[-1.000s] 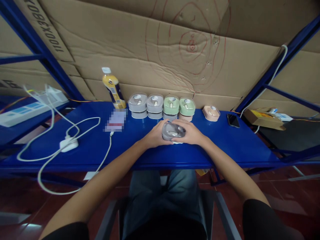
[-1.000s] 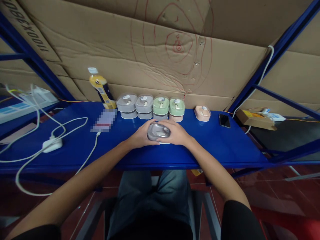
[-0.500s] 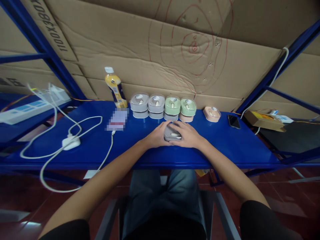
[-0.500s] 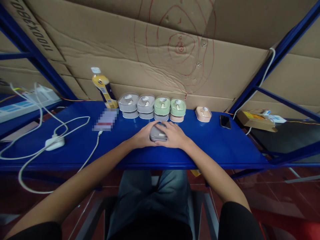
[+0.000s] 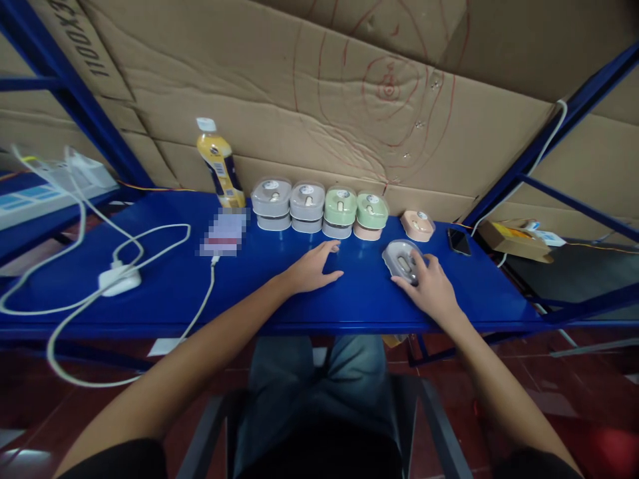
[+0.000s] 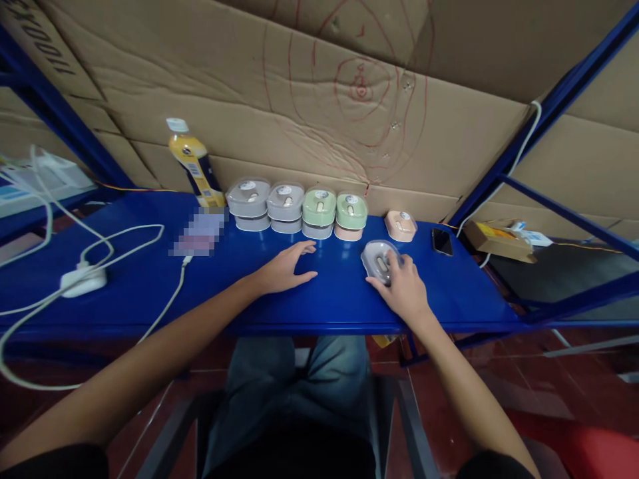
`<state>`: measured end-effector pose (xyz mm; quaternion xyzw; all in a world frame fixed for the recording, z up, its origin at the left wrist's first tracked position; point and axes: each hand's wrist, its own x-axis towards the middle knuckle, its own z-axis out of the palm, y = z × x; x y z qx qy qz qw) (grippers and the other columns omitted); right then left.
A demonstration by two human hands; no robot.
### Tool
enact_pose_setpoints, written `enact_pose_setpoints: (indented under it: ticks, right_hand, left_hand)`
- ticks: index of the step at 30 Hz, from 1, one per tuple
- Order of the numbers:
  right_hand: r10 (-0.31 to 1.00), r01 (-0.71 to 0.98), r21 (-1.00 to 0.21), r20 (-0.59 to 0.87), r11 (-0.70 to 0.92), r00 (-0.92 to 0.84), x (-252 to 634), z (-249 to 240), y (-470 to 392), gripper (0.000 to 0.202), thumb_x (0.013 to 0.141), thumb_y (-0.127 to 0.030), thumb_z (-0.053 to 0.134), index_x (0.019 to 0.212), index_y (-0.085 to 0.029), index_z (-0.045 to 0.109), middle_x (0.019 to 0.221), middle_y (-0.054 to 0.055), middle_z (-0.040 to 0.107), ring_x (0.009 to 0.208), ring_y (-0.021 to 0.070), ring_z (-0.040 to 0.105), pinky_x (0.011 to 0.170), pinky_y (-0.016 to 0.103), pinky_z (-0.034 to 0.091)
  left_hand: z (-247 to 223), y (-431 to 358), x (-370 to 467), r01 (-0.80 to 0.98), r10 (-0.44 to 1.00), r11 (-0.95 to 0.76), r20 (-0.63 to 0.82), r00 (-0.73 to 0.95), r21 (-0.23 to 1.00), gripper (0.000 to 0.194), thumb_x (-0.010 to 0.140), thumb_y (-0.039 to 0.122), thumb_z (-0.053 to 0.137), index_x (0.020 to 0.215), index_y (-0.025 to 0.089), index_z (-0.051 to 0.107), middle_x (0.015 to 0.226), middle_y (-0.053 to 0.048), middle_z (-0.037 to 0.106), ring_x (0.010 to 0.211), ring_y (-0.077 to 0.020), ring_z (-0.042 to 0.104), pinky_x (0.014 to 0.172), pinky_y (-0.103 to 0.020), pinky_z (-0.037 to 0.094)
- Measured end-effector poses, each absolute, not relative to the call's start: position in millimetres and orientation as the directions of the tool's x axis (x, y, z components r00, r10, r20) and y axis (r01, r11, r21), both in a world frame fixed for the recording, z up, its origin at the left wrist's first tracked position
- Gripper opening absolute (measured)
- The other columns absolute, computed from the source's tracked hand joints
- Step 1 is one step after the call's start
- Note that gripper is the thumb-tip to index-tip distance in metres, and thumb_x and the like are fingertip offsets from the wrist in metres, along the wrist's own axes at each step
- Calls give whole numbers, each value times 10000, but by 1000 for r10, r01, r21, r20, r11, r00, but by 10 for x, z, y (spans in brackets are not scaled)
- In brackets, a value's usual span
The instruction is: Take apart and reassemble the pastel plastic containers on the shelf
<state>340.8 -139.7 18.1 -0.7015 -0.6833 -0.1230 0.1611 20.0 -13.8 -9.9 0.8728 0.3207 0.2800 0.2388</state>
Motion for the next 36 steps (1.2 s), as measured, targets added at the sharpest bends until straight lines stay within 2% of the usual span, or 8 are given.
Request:
enact_pose_setpoints:
  ticks: [4, 9, 13, 16, 20, 23, 32, 36]
  right_hand:
    - [922, 995, -76, 378, -61, 85, 3503, 199, -971, 837, 943, -716, 603, 1526, -135, 456, 1368, 298, 554, 1165, 464, 658, 880, 567, 595]
    - [915, 982, -127, 365, -137, 175, 3525, 311, -435, 737, 956, -421, 686, 1547, -77, 413, 1423, 333, 536, 1114, 439, 702, 912, 554, 580]
    - [867, 985, -149, 475, -88, 150, 3484, 434, -238, 523, 970, -251, 575, 1457, -67, 523, 1391, 312, 583, 1187, 433, 666, 975, 568, 562]
    - [813, 994, -107, 580, 14, 52, 3347, 524, -141, 493, 986, -289, 563, 1434, -82, 564, 1444, 303, 560, 1323, 446, 592, 1083, 607, 509]
    - [825, 983, 35, 538, 179, -170, 3084, 587, 51, 874, 830, -355, 822, 1586, -154, 431, 1698, 271, 325, 1523, 502, 387, 1182, 680, 402]
    - [850, 974, 105, 476, 200, -226, 2966, 554, 202, 999, 771, -353, 898, 1614, -166, 395, 1715, 252, 328, 1564, 500, 329, 1208, 675, 368]
    - [819, 965, 151, 509, 216, -263, 3042, 399, 176, 750, 875, -240, 704, 1573, -128, 451, 1625, 242, 488, 1448, 462, 466, 1161, 637, 422]
    - [754, 975, 67, 623, 212, -206, 3143, 406, 89, 690, 865, -188, 602, 1541, -116, 481, 1530, 245, 568, 1412, 446, 504, 1159, 654, 431]
  left_hand:
    - [-80, -144, 200, 423, 693, -680, 335, 639, 599, 708, 927, 460, 710, 1533, 211, 442, 1486, -162, 612, 1358, -339, 636, 1178, -528, 507]
    - [-56, -155, 198, 421, 696, -669, 320, 642, 612, 680, 932, 455, 696, 1513, 190, 463, 1512, -176, 593, 1381, -337, 626, 1190, -523, 498]
    - [-45, -161, 200, 417, 700, -661, 311, 644, 624, 666, 934, 453, 688, 1509, 202, 465, 1509, -168, 596, 1397, -339, 617, 1191, -534, 500]
    - [-34, -167, 203, 418, 701, -659, 311, 642, 625, 629, 931, 442, 683, 1476, 189, 493, 1500, -175, 595, 1389, -335, 619, 1200, -532, 493]
    - [-24, -168, 206, 428, 700, -662, 303, 647, 615, 605, 936, 443, 666, 1448, 158, 515, 1482, -191, 593, 1376, -340, 619, 1203, -536, 489]
    - [-33, -159, 210, 429, 693, -671, 305, 653, 604, 594, 936, 430, 662, 1441, 150, 524, 1477, -188, 591, 1364, -337, 621, 1198, -532, 493]
    - [-57, -140, 208, 416, 673, -696, 330, 662, 586, 557, 944, 410, 668, 1428, 164, 546, 1465, -174, 598, 1353, -336, 625, 1190, -536, 495]
    - [-69, -139, 207, 386, 694, -671, 351, 629, 634, 533, 933, 410, 703, 1398, 183, 573, 1437, -170, 630, 1316, -340, 651, 1160, -562, 513]
